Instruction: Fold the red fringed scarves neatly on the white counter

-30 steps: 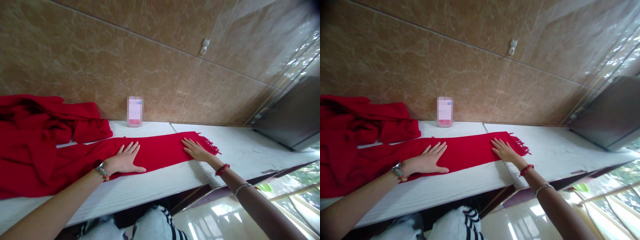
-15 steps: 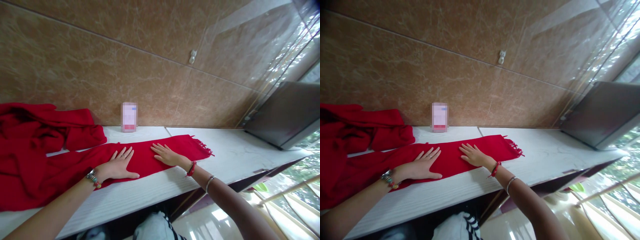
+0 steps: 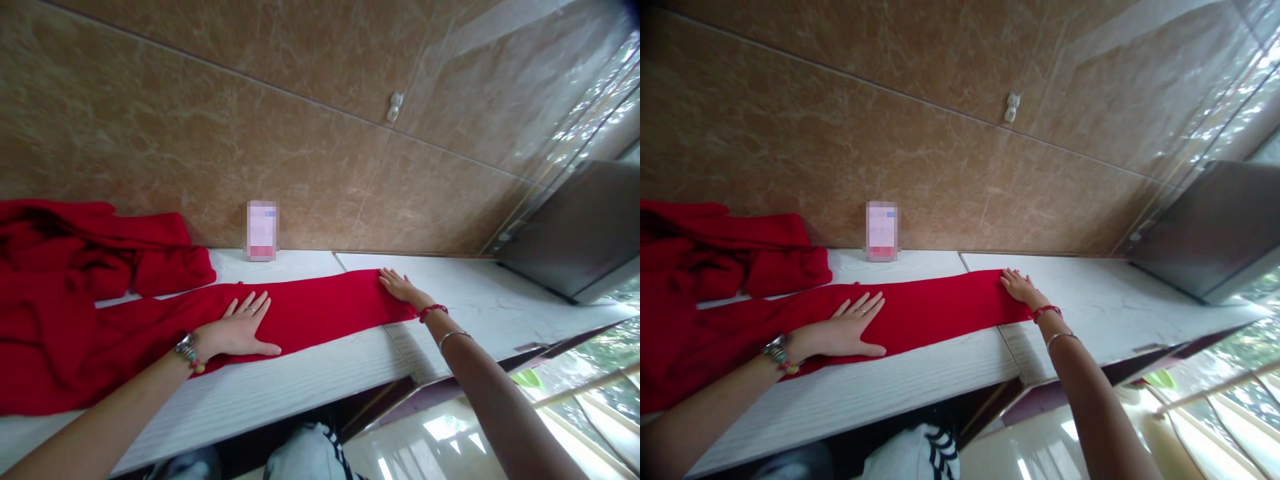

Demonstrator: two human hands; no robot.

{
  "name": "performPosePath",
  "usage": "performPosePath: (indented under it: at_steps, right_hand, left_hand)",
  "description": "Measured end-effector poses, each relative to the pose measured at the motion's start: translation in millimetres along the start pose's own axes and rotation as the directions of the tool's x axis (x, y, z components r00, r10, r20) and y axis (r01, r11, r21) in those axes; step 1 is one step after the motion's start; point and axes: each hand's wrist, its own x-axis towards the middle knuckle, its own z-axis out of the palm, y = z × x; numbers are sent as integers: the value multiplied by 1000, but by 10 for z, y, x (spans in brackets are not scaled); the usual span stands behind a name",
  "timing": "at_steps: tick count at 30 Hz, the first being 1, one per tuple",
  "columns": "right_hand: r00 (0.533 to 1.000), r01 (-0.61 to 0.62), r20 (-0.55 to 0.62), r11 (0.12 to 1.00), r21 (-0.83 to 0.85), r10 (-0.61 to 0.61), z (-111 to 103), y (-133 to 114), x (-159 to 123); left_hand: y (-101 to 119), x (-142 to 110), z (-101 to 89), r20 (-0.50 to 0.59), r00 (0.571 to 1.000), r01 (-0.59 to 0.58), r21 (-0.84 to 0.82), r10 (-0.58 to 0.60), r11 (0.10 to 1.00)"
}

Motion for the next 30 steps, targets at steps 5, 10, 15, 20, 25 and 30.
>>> performPosePath:
  at_steps: [5, 10, 15, 20, 25, 30]
  right_hand:
    - [925, 360, -168, 928, 97, -341, -236, -916, -139]
    - [749, 663, -169, 721, 200, -641, -381, -2063, -538]
    - [760, 650, -114, 738, 180, -641, -378, -2346, -714]
    - [768, 640, -158, 736, 220, -620, -424, -2335, -762]
    - [671, 740, -302, 639, 210, -677, -563, -2467, -1041]
    - [580, 803, -268, 595, 32, -769, -702, -2608, -1190]
  left_hand:
    - [22, -25, -17, 3, 1000, -21, -8, 21, 1000]
    - [42, -58, -14, -18, 1000, -24, -32, 24, 999]
    - [32, -54, 25, -30, 998, -50, -77, 47, 996]
    - [-13, -38, -2, -34, 997, -67, -102, 64, 993]
    - [-170, -2, -90, -287, 957, -41, -12, 35, 999]
    - [-358, 247, -224, -415, 904, -110, 4, 102, 994]
